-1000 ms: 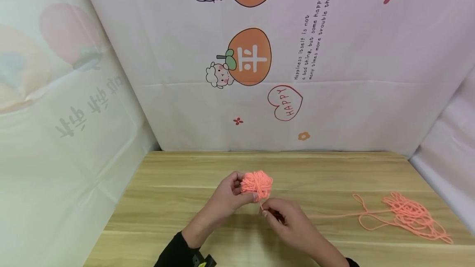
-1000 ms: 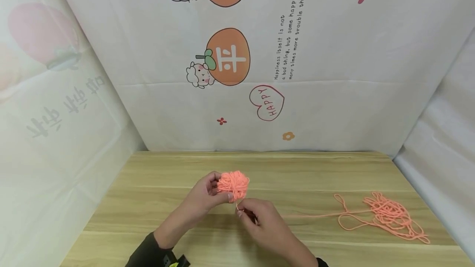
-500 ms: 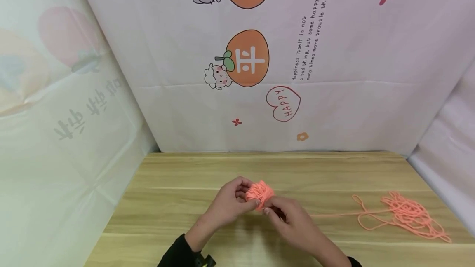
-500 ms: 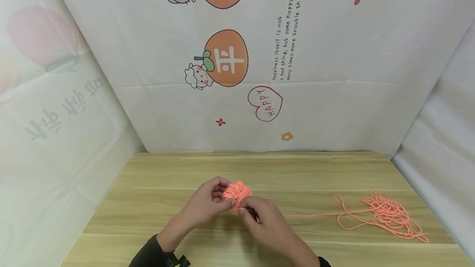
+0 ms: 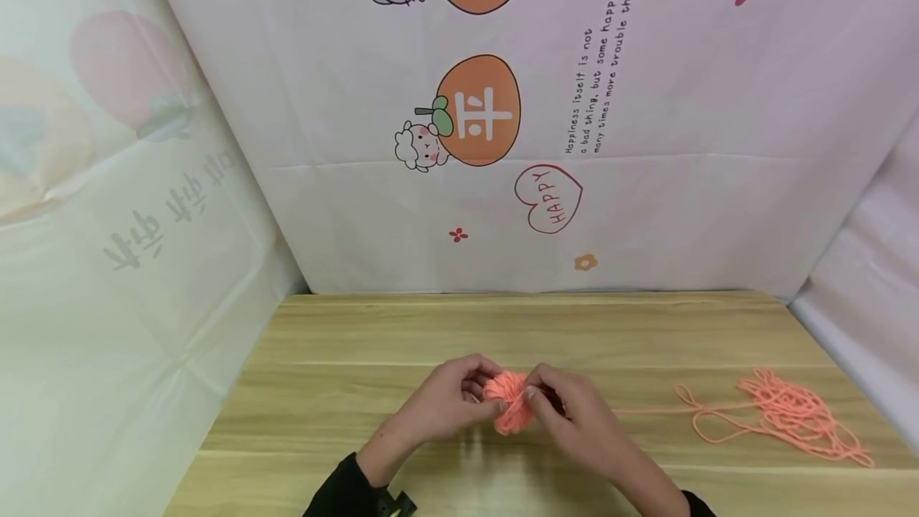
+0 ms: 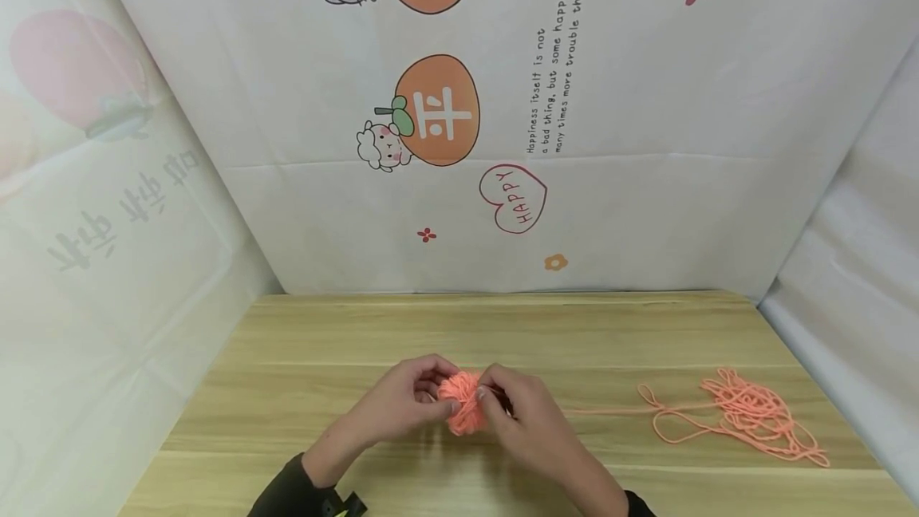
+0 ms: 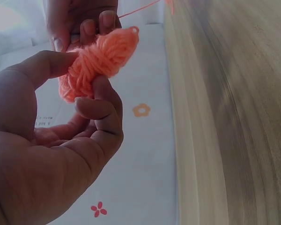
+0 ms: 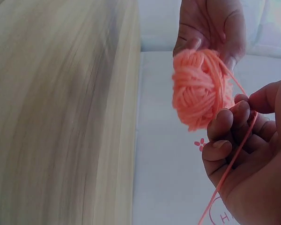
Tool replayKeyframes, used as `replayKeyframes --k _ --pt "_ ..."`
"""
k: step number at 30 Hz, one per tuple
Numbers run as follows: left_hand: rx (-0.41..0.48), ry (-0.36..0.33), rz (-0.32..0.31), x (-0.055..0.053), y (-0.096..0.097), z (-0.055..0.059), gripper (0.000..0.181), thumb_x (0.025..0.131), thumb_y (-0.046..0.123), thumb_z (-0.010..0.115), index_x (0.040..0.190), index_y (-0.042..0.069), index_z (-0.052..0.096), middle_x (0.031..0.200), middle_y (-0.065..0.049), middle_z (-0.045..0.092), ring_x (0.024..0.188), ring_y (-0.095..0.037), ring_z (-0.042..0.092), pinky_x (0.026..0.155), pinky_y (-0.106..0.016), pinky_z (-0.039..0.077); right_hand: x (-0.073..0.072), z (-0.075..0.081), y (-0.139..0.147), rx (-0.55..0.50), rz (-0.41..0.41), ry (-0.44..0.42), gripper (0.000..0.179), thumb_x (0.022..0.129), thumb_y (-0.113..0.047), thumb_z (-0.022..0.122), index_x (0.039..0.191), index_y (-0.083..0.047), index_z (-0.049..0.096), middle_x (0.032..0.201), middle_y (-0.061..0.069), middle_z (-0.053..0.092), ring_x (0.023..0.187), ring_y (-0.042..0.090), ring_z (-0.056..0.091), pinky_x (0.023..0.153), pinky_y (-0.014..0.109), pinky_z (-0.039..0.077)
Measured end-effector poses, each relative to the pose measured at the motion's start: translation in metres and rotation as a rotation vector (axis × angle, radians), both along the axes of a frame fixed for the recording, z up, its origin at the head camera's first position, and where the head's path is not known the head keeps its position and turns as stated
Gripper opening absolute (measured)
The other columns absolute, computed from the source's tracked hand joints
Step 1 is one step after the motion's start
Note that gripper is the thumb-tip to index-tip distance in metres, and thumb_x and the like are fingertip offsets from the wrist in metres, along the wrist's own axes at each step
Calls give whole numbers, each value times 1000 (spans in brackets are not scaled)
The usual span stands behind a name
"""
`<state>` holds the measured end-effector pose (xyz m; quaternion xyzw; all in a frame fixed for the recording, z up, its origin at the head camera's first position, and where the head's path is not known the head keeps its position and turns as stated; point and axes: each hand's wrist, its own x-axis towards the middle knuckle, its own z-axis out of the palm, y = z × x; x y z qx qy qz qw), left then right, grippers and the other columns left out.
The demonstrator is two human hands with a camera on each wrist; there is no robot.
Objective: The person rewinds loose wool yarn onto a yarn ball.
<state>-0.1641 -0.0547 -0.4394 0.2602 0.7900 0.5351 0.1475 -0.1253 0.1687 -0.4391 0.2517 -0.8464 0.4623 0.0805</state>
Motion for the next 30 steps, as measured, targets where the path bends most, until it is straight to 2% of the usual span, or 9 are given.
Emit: replayKeyframes --k 3,10,13,19,24,30 --pt "3 25 -45 0 0 -1 32 85 22 73 115 15 62 99 2 64 86 -14 61 73 -28 55 -1 0 1 -8 -6 11 18 99 -7 55 88 -19 61 65 -10 51 52 2 41 42 21 39" --pt "-2 43 -103 2 -1 1 29 87 26 72 113 16 62 99 2 64 85 -13 61 71 -27 55 9 24 -5 -62 -32 34 19 96 0 56 85 -14 61 63 -8 51 52 2 40 41 21 37" --pt "-16 58 -128 3 -2 4 29 87 27 72 112 17 63 98 4 64 86 -12 60 71 -25 54 5 18 -2 -66 -46 32 20 97 -1 56 84 -16 61 63 -7 50 52 2 40 41 20 36" --pt "-35 113 -216 4 -3 8 26 88 27 71 112 20 64 97 6 64 86 -10 61 67 -23 52 -7 -3 5 -47 -51 58 21 97 -5 58 84 -21 61 63 -11 48 53 3 41 41 21 38" --pt "-28 131 -273 4 -3 8 25 89 26 70 113 21 63 97 8 64 87 -8 61 65 -20 50 -10 -10 7 -56 -9 78 19 94 -2 60 85 -19 62 64 -9 48 53 3 42 41 22 38" --pt "-2 140 -343 3 -4 7 26 91 28 67 116 22 62 99 8 64 87 -8 61 64 -17 47 -10 -13 8 -68 21 48 19 94 -5 62 87 -22 63 64 -9 50 53 3 42 42 19 38"
